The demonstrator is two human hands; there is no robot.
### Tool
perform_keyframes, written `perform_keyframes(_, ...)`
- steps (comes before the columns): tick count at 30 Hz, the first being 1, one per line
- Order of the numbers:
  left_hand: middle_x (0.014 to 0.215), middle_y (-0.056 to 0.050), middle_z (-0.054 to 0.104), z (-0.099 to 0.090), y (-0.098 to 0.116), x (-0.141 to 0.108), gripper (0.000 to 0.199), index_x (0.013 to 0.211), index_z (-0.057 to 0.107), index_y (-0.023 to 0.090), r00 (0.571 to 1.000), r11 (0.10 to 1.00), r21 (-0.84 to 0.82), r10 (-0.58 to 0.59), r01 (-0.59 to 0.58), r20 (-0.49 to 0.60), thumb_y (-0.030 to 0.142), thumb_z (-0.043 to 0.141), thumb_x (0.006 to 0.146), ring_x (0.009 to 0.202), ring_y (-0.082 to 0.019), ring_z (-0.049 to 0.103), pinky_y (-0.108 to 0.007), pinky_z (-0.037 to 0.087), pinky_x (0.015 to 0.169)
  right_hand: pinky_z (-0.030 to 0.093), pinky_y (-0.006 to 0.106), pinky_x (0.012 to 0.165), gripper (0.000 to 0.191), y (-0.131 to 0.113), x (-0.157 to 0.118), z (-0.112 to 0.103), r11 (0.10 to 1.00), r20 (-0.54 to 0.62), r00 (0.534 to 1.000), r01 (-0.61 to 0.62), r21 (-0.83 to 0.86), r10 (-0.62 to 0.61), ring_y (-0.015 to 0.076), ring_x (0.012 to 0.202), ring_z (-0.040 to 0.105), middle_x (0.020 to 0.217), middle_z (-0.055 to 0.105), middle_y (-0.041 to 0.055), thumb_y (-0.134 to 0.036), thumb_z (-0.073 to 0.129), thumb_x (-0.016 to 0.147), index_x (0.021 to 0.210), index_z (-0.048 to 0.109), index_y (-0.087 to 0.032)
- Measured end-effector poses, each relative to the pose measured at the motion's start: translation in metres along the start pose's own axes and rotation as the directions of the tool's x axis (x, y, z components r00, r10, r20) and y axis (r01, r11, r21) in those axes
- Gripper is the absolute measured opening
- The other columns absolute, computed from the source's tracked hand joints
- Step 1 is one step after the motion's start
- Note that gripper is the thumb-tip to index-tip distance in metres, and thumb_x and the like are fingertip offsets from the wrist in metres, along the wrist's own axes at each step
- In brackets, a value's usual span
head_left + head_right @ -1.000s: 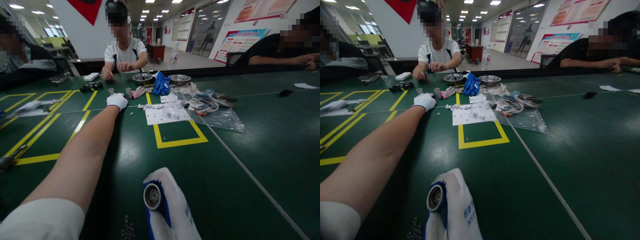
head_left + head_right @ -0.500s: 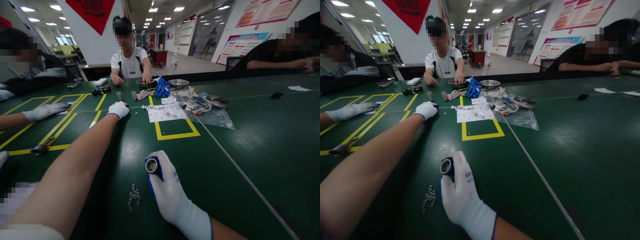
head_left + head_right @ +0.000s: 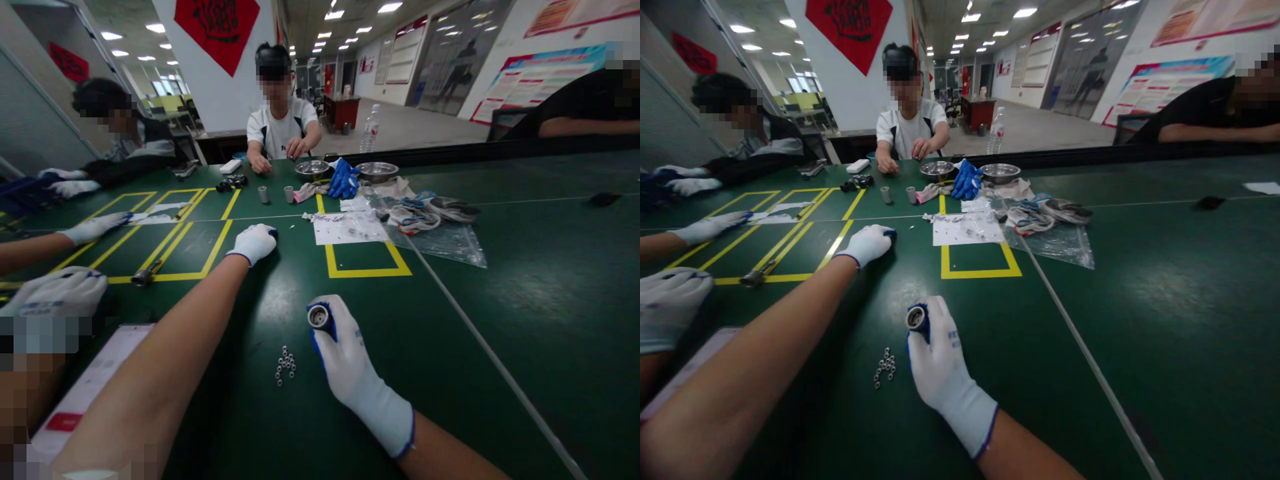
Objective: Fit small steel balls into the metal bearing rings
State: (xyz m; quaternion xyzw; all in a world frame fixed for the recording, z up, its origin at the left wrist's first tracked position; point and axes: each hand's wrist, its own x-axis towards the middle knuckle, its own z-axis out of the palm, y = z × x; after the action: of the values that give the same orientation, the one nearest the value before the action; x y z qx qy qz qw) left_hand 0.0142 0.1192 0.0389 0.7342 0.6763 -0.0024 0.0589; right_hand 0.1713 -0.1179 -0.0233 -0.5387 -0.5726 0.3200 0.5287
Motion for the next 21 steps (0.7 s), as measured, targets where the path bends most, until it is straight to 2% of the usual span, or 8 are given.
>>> perform_keyframes(3,0.141,-0.012,0.073,0.011,0.002,-0.047,0.05,0.141,0.072,0.028,1.0,1.0,-0.002,0.021,-0.021,-0.017,0.03,0.049,0.097,0.131,-0.033,0.068,-0.043,0.052,0.111,0.057,0.048,0.094,0.023,0.001,0.001,-0.006,0.998,0.017,0.998,-0.06,0.025,0.06,0.0297,0.101,0.067,0.106,0.069,0.0103,-0.03,0.051,0.092,0.11,0.064,-0.022)
perform_keyframes(6,0.131,-0.013,0.078,0.019,0.008,-0.1,0.046,0.137,0.074,0.028,0.999,0.999,-0.006,0.039,-0.039,-0.006,0.033,0.049,0.099,0.121,-0.034,0.073,-0.045,0.056,0.105,0.058,0.049,0.091,0.023,0.0,0.004,-0.01,0.993,0.044,0.993,-0.107,0.042,0.105,0.031,0.102,0.068,0.104,0.069,0.0105,-0.035,0.05,0.093,0.106,0.065,-0.022)
perform_keyframes(9,0.118,-0.014,0.081,0.021,0.012,-0.149,0.042,0.128,0.078,0.027,0.99,0.991,0.003,0.137,-0.137,0.034,0.034,0.048,0.1,0.108,-0.034,0.077,-0.046,0.059,0.095,0.058,0.051,0.093,0.022,-0.002,0.007,-0.01,0.995,0.044,0.995,-0.093,0.039,0.091,0.0316,0.102,0.068,0.105,0.07,0.0108,-0.034,0.052,0.09,0.103,0.065,-0.022)
perform_keyframes(12,0.108,-0.013,0.082,0.018,0.008,-0.185,0.041,0.122,0.079,0.027,0.965,0.969,0.002,0.247,-0.248,0.087,0.032,0.045,0.101,0.1,-0.033,0.078,-0.045,0.06,0.089,0.057,0.05,0.094,0.02,-0.003,0.01,-0.01,0.998,0.044,0.997,-0.058,0.03,0.057,0.0311,0.101,0.068,0.104,0.07,0.0103,-0.031,0.054,0.087,0.101,0.065,-0.023)
perform_keyframes(16,0.11,-0.006,0.083,0.016,-0.009,-0.21,0.037,0.113,0.081,0.029,0.926,0.921,-0.182,0.366,-0.345,0.094,0.03,0.046,0.1,0.1,-0.027,0.077,-0.039,0.059,0.093,0.056,0.048,0.093,0.018,-0.004,0.013,-0.011,1.0,0.051,0.999,-0.014,0.023,0.013,0.0296,0.098,0.068,0.1,0.07,0.009,-0.027,0.054,0.083,0.097,0.064,-0.022)
perform_keyframes(18,0.112,-0.002,0.083,0.017,-0.018,-0.212,0.034,0.111,0.081,0.029,0.9,0.868,-0.312,0.429,-0.386,0.081,0.032,0.049,0.099,0.101,-0.025,0.077,-0.036,0.058,0.097,0.055,0.046,0.092,0.017,-0.005,0.014,-0.01,1.0,0.052,0.999,0.004,0.011,-0.005,0.029,0.098,0.067,0.098,0.069,0.0084,-0.026,0.053,0.082,0.095,0.063,-0.022)
perform_keyframes(21,0.109,0.0,0.083,0.018,-0.026,-0.21,0.029,0.111,0.082,0.028,0.873,0.81,-0.421,0.481,-0.409,0.077,0.033,0.058,0.095,0.099,-0.022,0.077,-0.032,0.057,0.096,0.054,0.044,0.092,0.015,-0.006,0.016,-0.01,0.999,0.064,0.997,0.034,-0.024,-0.032,0.0276,0.097,0.067,0.097,0.069,0.0069,-0.023,0.052,0.082,0.093,0.062,-0.023)
